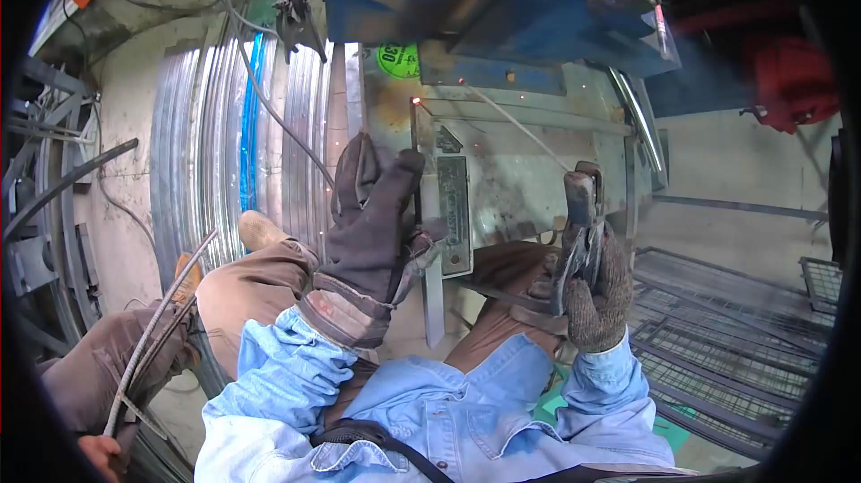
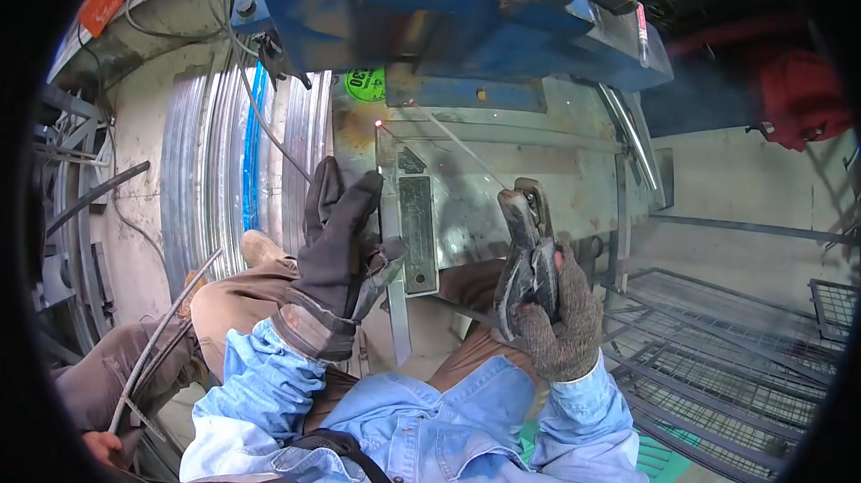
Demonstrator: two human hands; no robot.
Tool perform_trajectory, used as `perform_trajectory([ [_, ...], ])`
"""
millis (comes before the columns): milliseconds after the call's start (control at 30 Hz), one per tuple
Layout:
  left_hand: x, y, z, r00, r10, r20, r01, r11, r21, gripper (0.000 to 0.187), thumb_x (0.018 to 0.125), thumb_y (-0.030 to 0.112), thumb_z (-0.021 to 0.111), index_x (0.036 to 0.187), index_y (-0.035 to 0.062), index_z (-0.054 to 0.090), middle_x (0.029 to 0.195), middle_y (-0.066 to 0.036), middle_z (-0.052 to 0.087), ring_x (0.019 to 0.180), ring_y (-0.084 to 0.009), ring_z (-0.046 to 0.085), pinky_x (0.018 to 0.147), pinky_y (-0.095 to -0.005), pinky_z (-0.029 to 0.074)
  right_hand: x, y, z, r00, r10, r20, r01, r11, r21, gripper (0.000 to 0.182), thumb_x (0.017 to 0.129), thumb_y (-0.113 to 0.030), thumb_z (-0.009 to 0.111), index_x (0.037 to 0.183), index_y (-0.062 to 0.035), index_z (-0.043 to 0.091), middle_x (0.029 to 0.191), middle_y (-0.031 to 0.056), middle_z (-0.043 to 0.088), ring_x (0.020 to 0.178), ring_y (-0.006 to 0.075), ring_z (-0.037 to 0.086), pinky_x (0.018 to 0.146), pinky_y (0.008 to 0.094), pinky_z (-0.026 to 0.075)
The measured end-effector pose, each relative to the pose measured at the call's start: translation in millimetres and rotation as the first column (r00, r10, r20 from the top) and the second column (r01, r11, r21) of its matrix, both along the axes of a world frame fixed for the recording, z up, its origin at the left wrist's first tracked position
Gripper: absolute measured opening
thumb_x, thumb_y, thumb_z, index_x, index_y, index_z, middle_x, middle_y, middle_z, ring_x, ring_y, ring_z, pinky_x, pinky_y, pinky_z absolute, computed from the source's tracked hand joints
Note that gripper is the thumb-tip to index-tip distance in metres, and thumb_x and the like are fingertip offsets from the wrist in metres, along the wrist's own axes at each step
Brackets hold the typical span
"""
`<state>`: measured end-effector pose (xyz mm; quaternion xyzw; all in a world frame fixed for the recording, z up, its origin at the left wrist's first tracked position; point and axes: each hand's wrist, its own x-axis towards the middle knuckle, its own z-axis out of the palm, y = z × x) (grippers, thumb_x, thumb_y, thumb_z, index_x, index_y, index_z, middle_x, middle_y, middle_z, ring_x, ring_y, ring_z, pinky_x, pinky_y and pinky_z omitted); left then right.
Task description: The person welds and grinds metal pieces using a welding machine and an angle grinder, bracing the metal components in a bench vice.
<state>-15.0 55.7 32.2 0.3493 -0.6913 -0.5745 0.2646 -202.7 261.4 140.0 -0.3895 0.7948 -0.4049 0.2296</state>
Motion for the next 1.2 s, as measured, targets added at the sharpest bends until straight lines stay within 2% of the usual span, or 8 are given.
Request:
perform_trajectory([
  [300, 3.3, -4.2, -3.0, 1.000, 0.008, -0.025, -0.013, 0.972, -0.235, 0.081, 0.087, 0.004, 0.077, 0.159, 0.0074, 0.041, 0.163, -0.020, 0.038, 0.154, -0.0340, 0.038, 0.124, -0.0428, 0.037, 8.4, 15.7, -11.7, 0.993, -0.070, -0.095, 0.068, 0.997, -0.023, 0.064, 0.083, -0.006, 0.066, 0.144, 0.0101, 0.052, 0.118, 0.0189, 0.073, 0.104, 0.0244, 0.073, 0.094, 0.0374, 0.058],
  [467, 2.7, 1.4, -13.8, 0.984, 0.046, -0.171, -0.078, 0.979, -0.190, 0.084, 0.091, 0.023, 0.082, 0.160, 0.0038, 0.039, 0.155, -0.027, 0.048, 0.156, -0.0442, 0.030, 0.128, -0.0464, 0.030, 30.1, 27.5, -19.3, 0.831, -0.302, 0.467, 0.372, 0.926, -0.064, 0.064, 0.087, -0.009, 0.064, 0.148, 0.0030, 0.047, 0.108, 0.0105, 0.070, 0.091, 0.0172, 0.071, 0.077, 0.0319, 0.061],
  [567, 14.6, 0.1, 0.0, 0.999, 0.050, 0.017, -0.036, 0.877, -0.478, 0.085, 0.089, 0.018, 0.083, 0.160, 0.0039, 0.038, 0.159, -0.026, 0.045, 0.154, -0.0418, 0.036, 0.126, -0.0444, 0.034, 36.9, 30.8, -22.8, 0.842, -0.342, 0.417, 0.422, 0.899, -0.116, 0.067, 0.092, -0.014, 0.069, 0.151, 0.0007, 0.043, 0.107, 0.0097, 0.069, 0.089, 0.0154, 0.070, 0.070, 0.0291, 0.061],
  [633, 12.5, 8.5, -5.6, 0.998, 0.054, -0.038, -0.066, 0.890, -0.451, 0.085, 0.087, 0.009, 0.082, 0.160, 0.0041, 0.039, 0.162, -0.022, 0.042, 0.150, -0.0375, 0.044, 0.119, -0.0415, 0.044, 37.7, 38.1, -39.7, 0.809, -0.379, 0.450, 0.493, 0.854, -0.166, 0.068, 0.093, -0.017, 0.073, 0.150, 0.0001, 0.042, 0.109, 0.0107, 0.069, 0.088, 0.0155, 0.070, 0.071, 0.0289, 0.061],
  [700, 13.9, 20.0, 3.5, 0.986, 0.046, -0.158, -0.073, 0.983, -0.170, 0.081, 0.090, 0.010, 0.080, 0.160, 0.0028, 0.040, 0.167, -0.018, 0.032, 0.154, -0.0292, 0.039, 0.126, -0.0420, 0.034, 34.7, 48.9, -66.3, 0.774, -0.401, 0.490, 0.552, 0.806, -0.214, 0.069, 0.094, -0.019, 0.077, 0.150, -0.0005, 0.041, 0.112, 0.0118, 0.068, 0.088, 0.0156, 0.070, 0.071, 0.0286, 0.061],
  [833, 35.6, 40.3, 23.1, 0.964, -0.039, 0.263, 0.173, 0.843, -0.509, 0.083, 0.088, 0.028, 0.084, 0.158, 0.0036, 0.045, 0.163, -0.028, 0.035, 0.155, -0.0371, 0.036, 0.125, -0.0432, 0.037, 26.4, 55.4, -104.1, 0.858, -0.344, 0.381, 0.480, 0.802, -0.355, 0.076, 0.098, -0.037, 0.077, 0.153, -0.0074, 0.035, 0.123, 0.0170, 0.070, 0.091, 0.0198, 0.073, 0.067, 0.0285, 0.064],
  [1067, 44.6, 83.7, 17.2, 0.886, -0.057, 0.460, 0.344, 0.745, -0.571, 0.100, 0.072, 0.036, 0.095, 0.158, 0.0136, 0.047, 0.160, -0.030, 0.038, 0.151, -0.0493, 0.037, 0.124, -0.0517, 0.038, 20.5, 63.5, -150.1, 0.658, -0.237, 0.715, 0.628, 0.697, -0.347, 0.085, 0.089, -0.038, 0.089, 0.151, -0.0068, 0.040, 0.119, 0.0124, 0.069, 0.089, 0.0151, 0.071, 0.075, 0.0292, 0.062],
  [1200, 39.8, 87.3, 11.9, 0.861, 0.014, 0.509, 0.340, 0.729, -0.594, 0.101, 0.072, 0.032, 0.094, 0.158, 0.0145, 0.045, 0.160, -0.030, 0.038, 0.150, -0.0508, 0.036, 0.124, -0.0547, 0.037, 13.7, 65.2, -175.2, 0.788, -0.182, 0.589, 0.534, 0.679, -0.505, 0.096, 0.083, -0.040, 0.092, 0.153, -0.0105, 0.035, 0.127, 0.0176, 0.066, 0.092, 0.0203, 0.070, 0.071, 0.0323, 0.063],
])
